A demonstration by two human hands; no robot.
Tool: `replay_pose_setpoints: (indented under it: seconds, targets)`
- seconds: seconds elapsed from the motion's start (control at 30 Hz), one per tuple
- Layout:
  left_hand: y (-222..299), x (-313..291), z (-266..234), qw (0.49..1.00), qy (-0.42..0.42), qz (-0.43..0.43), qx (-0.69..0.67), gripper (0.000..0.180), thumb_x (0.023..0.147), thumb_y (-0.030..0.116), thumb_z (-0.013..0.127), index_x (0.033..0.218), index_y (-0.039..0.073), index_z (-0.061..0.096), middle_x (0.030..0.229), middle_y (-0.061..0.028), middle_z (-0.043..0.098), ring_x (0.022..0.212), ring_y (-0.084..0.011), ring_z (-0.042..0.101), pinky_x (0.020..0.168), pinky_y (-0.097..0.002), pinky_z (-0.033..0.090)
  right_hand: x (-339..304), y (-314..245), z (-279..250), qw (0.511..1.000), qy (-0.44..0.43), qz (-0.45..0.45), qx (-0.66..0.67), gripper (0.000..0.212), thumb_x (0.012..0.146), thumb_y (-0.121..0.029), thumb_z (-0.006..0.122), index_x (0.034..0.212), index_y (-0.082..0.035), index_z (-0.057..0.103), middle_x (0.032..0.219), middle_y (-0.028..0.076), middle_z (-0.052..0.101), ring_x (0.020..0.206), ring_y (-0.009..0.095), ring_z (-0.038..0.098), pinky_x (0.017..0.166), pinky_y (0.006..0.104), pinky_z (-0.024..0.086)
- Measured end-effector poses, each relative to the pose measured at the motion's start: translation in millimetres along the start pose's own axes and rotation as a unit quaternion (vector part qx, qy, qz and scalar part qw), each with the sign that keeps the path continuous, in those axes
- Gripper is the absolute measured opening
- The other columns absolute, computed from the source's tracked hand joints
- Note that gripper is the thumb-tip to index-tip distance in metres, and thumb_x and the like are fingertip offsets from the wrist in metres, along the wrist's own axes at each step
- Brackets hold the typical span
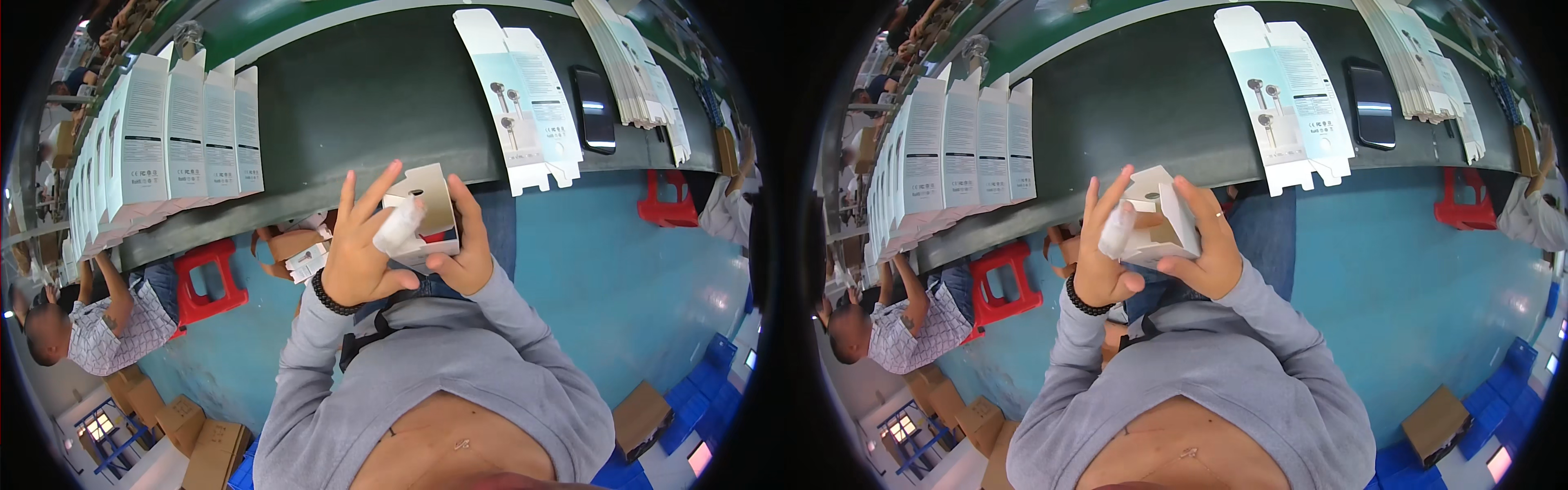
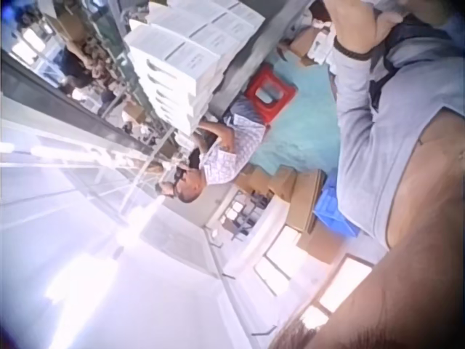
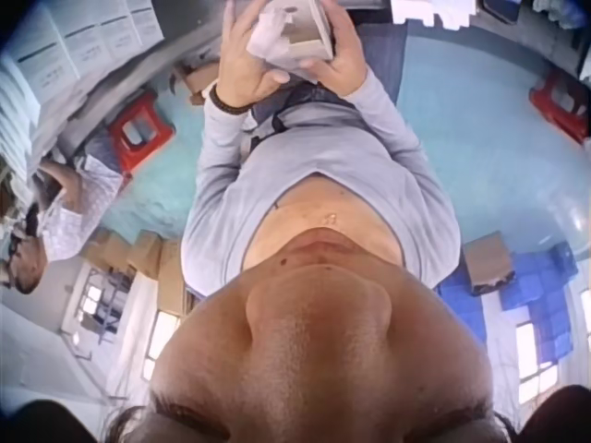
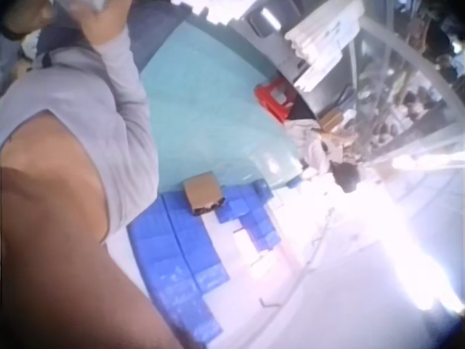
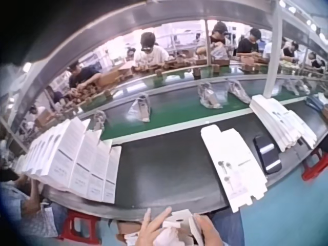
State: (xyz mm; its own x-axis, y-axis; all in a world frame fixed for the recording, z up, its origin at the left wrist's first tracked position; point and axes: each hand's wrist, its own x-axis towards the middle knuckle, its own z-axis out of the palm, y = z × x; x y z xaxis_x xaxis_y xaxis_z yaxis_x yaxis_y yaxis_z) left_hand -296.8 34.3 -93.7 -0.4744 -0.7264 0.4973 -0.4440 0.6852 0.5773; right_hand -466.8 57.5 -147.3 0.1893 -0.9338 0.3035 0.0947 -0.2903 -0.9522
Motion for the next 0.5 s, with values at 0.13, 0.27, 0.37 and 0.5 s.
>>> replay_pose_setpoints:
  seconds: [0.13, 0.27, 0.37, 0.5]
  targets:
    - [2, -5, 13, 0.987, 0.006, -0.062, -0.150, 0.058, 0.082, 0.028, 0.060, 0.129, 0.003, 0.036, 0.113, -0.0198, 0.049, 0.111, -0.0371, 0.047, 0.097, -0.0489, 0.030, 5, -9, 9, 0.999, 0.002, -0.033, 0.026, 0.079, 0.079, -0.049, 0.058, 0.131, 0.000, 0.027, 0.121, 0.017, 0.038, 0.108, 0.027, 0.043, 0.091, 0.0360, 0.033]
    - [5, -1, 41, 0.937, 0.163, -0.029, -0.308, 0.077, 0.077, -0.002, 0.055, 0.138, 0.009, 0.009, 0.102, -0.0138, 0.048, 0.098, -0.0308, 0.052, 0.084, -0.0419, 0.042, 6, -14, 18, 0.989, 0.071, -0.020, 0.129, 0.046, 0.088, -0.022, 0.049, 0.124, -0.002, 0.028, 0.121, 0.016, 0.038, 0.110, 0.023, 0.041, 0.094, 0.0351, 0.033]
    - [12, 1, 47, 0.915, 0.237, -0.019, -0.325, 0.066, 0.075, -0.005, 0.058, 0.132, 0.004, 0.028, 0.096, -0.0133, 0.054, 0.087, -0.0244, 0.056, 0.079, -0.0379, 0.045, 8, -14, 27, 0.975, 0.115, -0.045, 0.185, 0.041, 0.088, -0.020, 0.049, 0.121, -0.003, 0.032, 0.120, 0.018, 0.041, 0.108, 0.024, 0.042, 0.092, 0.0356, 0.034]
    - [1, 0, 30, 0.981, 0.131, 0.041, -0.135, 0.067, 0.072, -0.005, 0.060, 0.131, 0.005, 0.029, 0.085, -0.0083, 0.056, 0.071, -0.0206, 0.054, 0.067, -0.0333, 0.044, 8, 1, 20, 0.982, 0.126, -0.126, 0.066, 0.028, 0.087, -0.022, 0.052, 0.108, -0.003, 0.051, 0.120, 0.019, 0.044, 0.101, 0.023, 0.045, 0.084, 0.0329, 0.038]
